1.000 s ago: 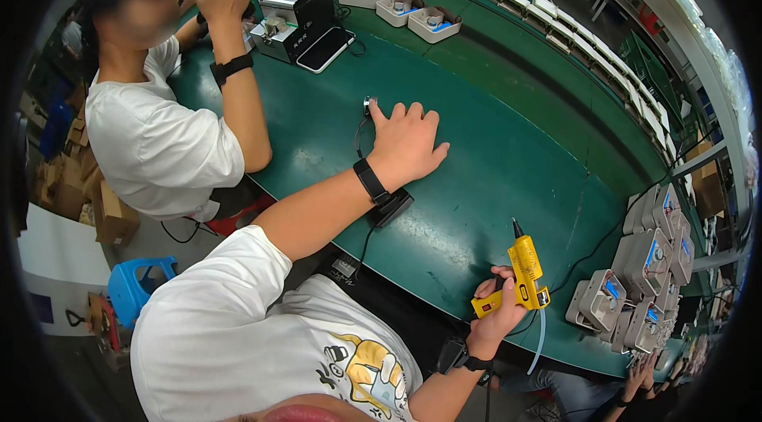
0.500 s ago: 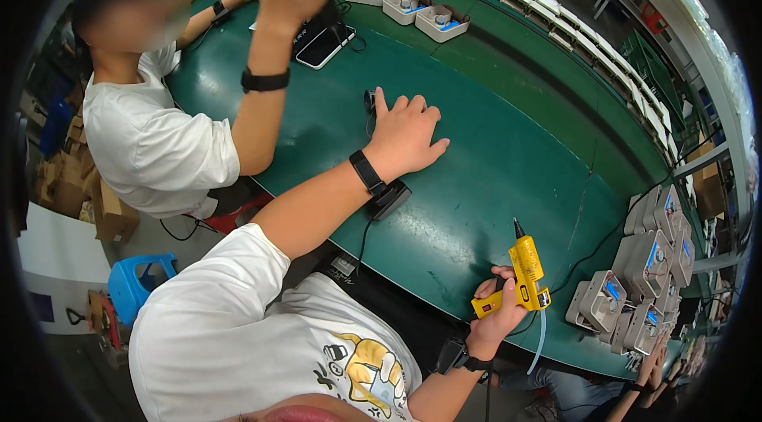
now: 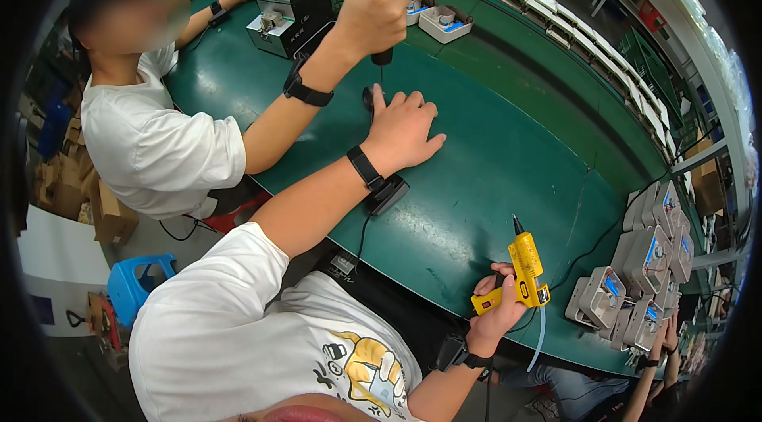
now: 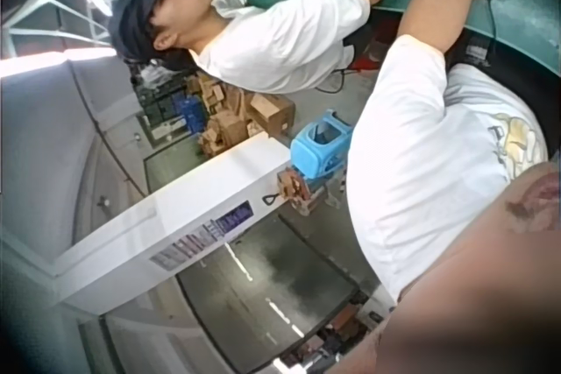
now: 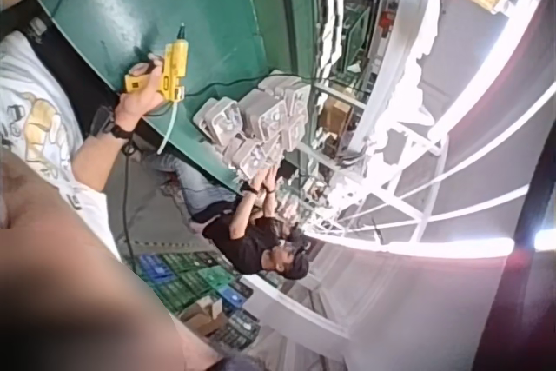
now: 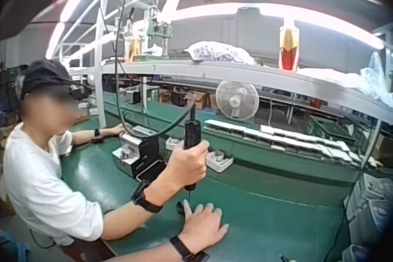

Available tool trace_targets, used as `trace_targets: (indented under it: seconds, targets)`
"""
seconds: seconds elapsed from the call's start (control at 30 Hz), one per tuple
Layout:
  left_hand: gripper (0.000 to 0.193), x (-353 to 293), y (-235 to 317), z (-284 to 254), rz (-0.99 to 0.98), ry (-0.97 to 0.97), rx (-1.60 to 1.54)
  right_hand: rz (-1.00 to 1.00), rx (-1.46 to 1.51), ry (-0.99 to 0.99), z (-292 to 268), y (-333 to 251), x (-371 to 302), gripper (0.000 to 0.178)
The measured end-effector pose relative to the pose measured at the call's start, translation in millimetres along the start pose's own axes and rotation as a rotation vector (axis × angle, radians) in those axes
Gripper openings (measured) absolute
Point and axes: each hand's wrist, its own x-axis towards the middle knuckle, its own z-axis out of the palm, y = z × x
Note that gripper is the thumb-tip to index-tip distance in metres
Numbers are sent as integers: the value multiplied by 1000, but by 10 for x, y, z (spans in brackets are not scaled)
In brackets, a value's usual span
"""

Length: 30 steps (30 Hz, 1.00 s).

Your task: Applying glue to plastic housings and inserting components on an assembly line.

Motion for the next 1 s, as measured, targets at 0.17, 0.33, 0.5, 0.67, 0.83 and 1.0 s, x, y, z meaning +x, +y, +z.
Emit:
trace_targets:
  seconds: [0.17, 0.33, 0.5, 0.67, 0.83, 1.0]
  targets:
    - [43, 12, 19, -80, -86, 5, 81, 3, -3, 0, -2, 3, 8, 16]
    - [42, -61, 37, -98, -70, 20, 60, 4, -2, 8, -11, -7, -33, 16]
    - [34, -184, 223, -232, 1, 135, 51, -1, 0, -2, 6, -6, -3, 17]
    - [24, -204, 547, -227, 544, 190, -232, 10, -2, 12, -4, -2, -11, 17]
    - [23, -193, 433, 96, 704, 56, -462, 8, 7, 3, -11, -8, 0, 17]
    - [22, -201, 417, 146, 557, -76, -500, 18, 8, 6, 16, -16, -12, 17]
